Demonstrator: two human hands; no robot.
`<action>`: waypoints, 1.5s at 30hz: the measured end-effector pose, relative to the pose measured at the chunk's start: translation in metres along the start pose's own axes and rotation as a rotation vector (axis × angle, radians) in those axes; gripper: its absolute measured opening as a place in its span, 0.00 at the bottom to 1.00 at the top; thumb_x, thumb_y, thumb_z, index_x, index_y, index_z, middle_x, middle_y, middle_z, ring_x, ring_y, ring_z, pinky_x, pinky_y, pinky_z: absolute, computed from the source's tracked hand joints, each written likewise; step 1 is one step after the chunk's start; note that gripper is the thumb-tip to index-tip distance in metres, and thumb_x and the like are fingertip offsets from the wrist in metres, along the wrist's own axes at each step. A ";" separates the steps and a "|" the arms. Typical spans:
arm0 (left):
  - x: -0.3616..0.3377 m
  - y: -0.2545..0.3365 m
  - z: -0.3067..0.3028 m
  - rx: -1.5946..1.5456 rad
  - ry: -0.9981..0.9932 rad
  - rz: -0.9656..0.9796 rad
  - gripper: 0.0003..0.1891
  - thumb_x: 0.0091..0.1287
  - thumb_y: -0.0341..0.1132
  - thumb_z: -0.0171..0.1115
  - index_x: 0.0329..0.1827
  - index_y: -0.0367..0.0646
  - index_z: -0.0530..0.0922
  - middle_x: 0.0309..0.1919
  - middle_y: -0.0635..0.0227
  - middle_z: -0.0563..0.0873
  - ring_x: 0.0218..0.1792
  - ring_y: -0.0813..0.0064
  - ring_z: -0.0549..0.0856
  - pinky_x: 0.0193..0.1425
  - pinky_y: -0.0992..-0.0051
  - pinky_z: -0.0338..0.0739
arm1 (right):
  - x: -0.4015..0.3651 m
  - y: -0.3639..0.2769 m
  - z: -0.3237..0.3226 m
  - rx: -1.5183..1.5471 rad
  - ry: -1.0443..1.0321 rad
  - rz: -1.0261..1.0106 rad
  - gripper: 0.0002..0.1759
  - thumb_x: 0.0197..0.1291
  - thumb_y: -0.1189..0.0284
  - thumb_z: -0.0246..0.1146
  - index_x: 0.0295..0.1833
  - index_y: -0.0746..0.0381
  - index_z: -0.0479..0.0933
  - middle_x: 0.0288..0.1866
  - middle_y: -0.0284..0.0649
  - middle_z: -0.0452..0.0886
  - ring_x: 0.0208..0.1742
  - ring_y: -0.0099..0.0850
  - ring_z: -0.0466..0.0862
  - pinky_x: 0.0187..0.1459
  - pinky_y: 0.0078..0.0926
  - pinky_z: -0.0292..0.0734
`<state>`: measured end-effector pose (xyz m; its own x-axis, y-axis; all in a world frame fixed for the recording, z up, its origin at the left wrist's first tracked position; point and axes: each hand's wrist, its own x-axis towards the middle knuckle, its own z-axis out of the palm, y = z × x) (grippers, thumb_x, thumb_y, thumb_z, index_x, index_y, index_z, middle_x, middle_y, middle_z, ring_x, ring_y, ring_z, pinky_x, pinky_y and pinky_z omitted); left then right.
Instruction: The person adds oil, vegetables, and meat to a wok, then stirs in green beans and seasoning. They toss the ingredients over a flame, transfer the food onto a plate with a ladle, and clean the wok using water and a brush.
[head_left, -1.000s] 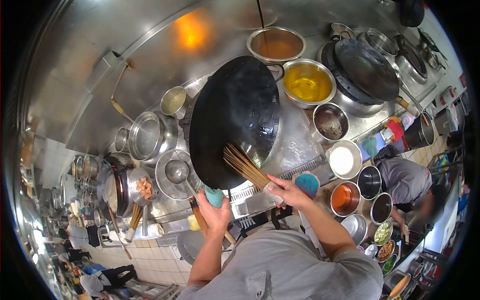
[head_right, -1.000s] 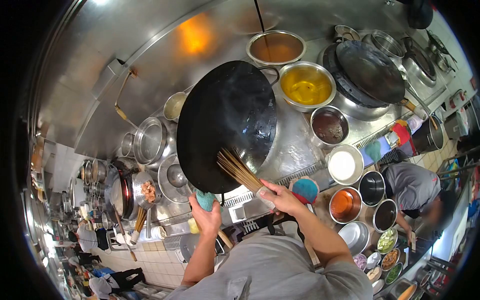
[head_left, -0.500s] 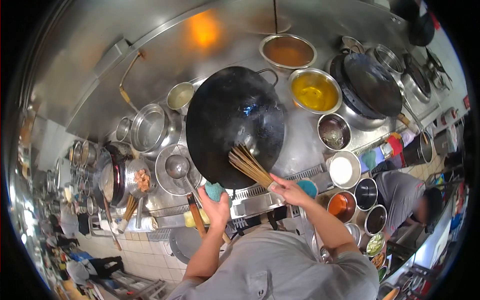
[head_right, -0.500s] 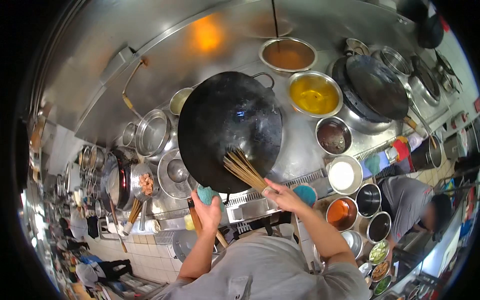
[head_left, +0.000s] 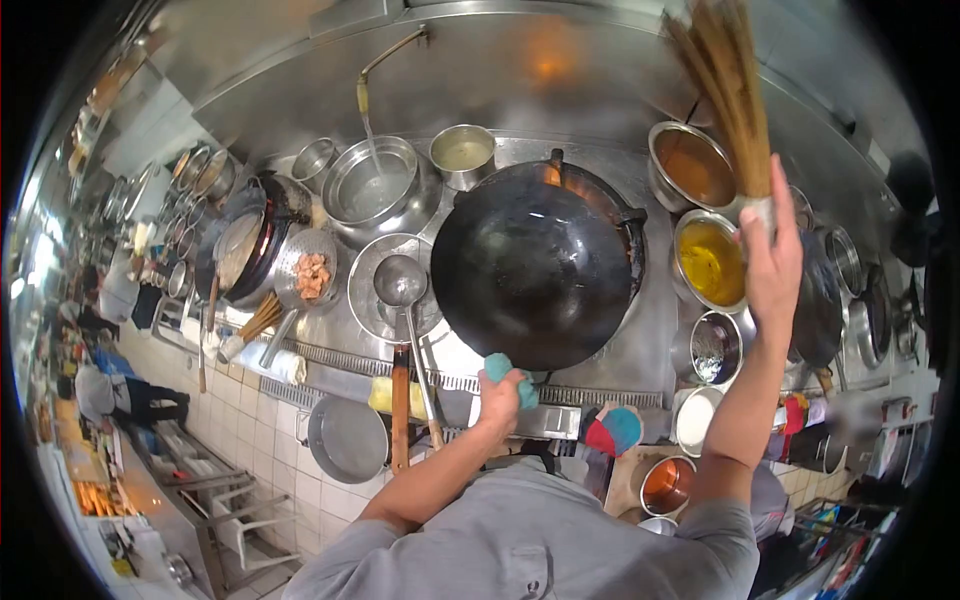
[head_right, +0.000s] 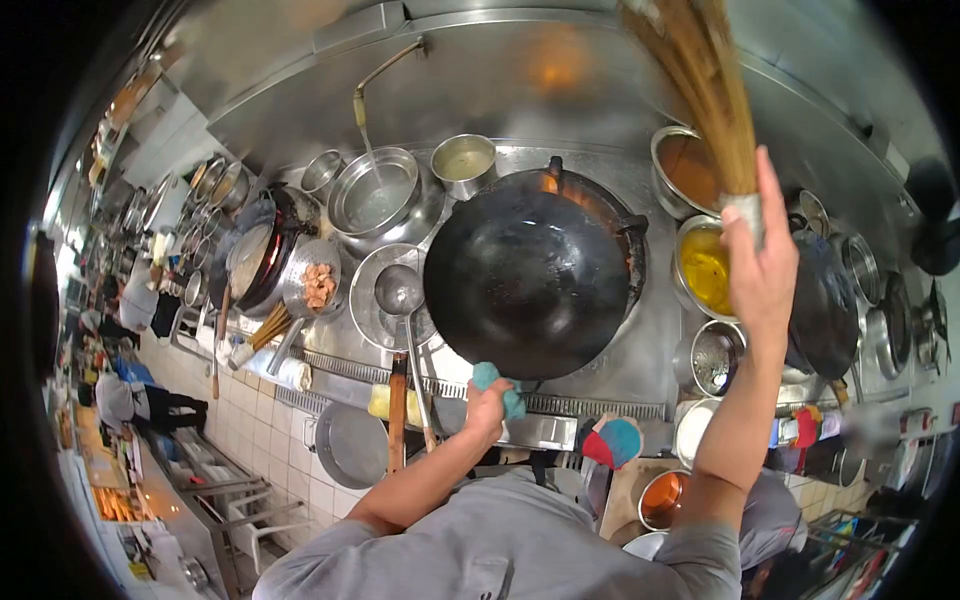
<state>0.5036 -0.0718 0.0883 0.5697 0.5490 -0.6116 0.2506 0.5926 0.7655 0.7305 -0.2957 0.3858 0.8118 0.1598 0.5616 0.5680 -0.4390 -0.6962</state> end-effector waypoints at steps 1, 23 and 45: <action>0.011 -0.016 0.004 -0.015 -0.005 0.018 0.21 0.61 0.29 0.69 0.54 0.41 0.70 0.44 0.61 0.80 0.42 0.67 0.82 0.41 0.63 0.82 | 0.013 -0.012 0.004 0.057 0.008 0.074 0.33 0.74 0.69 0.60 0.84 0.56 0.66 0.61 0.42 0.86 0.45 0.28 0.87 0.50 0.24 0.83; 0.030 -0.035 0.021 -0.093 0.033 0.078 0.25 0.62 0.31 0.70 0.60 0.37 0.70 0.47 0.61 0.81 0.47 0.67 0.82 0.52 0.65 0.80 | -0.036 0.188 0.140 -0.956 -0.356 0.233 0.31 0.72 0.49 0.61 0.78 0.42 0.71 0.42 0.55 0.90 0.44 0.58 0.90 0.46 0.57 0.84; 0.029 -0.033 0.022 -0.060 0.033 0.086 0.28 0.62 0.36 0.72 0.61 0.36 0.70 0.49 0.59 0.80 0.50 0.64 0.82 0.58 0.64 0.79 | -0.065 0.162 0.233 -0.803 -0.212 0.417 0.38 0.74 0.48 0.58 0.84 0.50 0.63 0.41 0.60 0.89 0.45 0.57 0.90 0.48 0.55 0.85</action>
<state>0.5294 -0.0883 0.0495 0.5606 0.6180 -0.5512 0.1541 0.5761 0.8027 0.8012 -0.1711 0.1323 0.9821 -0.0254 0.1867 0.0246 -0.9651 -0.2608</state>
